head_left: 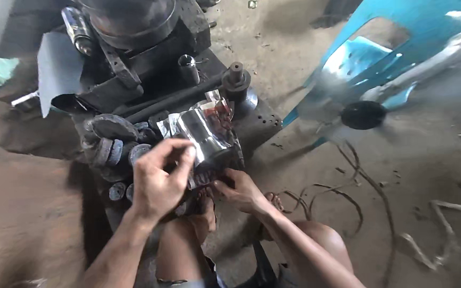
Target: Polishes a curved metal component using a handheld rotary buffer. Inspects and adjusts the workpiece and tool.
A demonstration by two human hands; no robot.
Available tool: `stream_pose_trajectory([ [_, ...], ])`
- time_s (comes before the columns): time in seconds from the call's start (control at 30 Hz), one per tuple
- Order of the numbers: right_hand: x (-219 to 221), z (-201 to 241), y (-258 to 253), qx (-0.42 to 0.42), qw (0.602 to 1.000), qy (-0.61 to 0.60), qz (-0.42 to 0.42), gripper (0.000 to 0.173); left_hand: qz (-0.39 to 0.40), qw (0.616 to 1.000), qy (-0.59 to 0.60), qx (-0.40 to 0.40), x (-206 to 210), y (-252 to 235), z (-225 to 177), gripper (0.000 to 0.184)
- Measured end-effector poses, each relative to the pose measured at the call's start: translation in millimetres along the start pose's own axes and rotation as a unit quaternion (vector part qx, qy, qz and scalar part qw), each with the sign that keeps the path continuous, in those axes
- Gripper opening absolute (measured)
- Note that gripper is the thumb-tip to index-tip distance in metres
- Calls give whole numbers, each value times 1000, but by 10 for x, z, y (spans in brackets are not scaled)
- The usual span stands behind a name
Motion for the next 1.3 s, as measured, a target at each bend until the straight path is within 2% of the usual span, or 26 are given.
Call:
stream_pose_trajectory([
  [0.07, 40, -78, 16, 25, 988, -143, -56, 24, -2, 1000, -16, -2, -109, -279, 77, 20],
  [0.13, 89, -140, 23, 56, 964, -250, -77, 23, -10, 999, -32, -8, -165, -525, 203, 18],
  [0.3, 189, -125, -25, 113, 907, -398, -81, 27, -5, 995, -77, -70, -192, -1067, 638, 22],
  [0.53, 176, -117, -102, 132, 869, -467, -95, 23, 26, 987, -95, -128, -95, -1439, 1002, 27],
  [0.63, 184, -93, -110, 138, 850, -499, -97, 22, 61, 976, -106, -178, -3, -1539, 1137, 32],
  [0.87, 227, -73, -97, 148, 809, -565, -64, 24, 203, 915, -156, -312, 330, -1655, 1370, 64],
  [0.97, 236, -62, -111, 166, 785, -594, -59, 23, 246, 894, -163, -338, 444, -1681, 1352, 75],
  [1.17, 303, -5, -195, 168, 727, -664, -54, 18, 286, 857, -176, -391, 573, -1723, 1416, 98],
  [1.3, 350, 23, -197, 170, 689, -701, -64, 18, 272, 859, -108, -420, 672, -1660, 1419, 100],
])
Point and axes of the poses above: each hand's wrist, its own y-axis away from the middle knuckle, its own x-axis out of the palm, z = x × y, the point moved 5 cm from there along -y, towards the middle knuckle, and after that the axes turned 10 degrees about y, right-handed, at the moved point
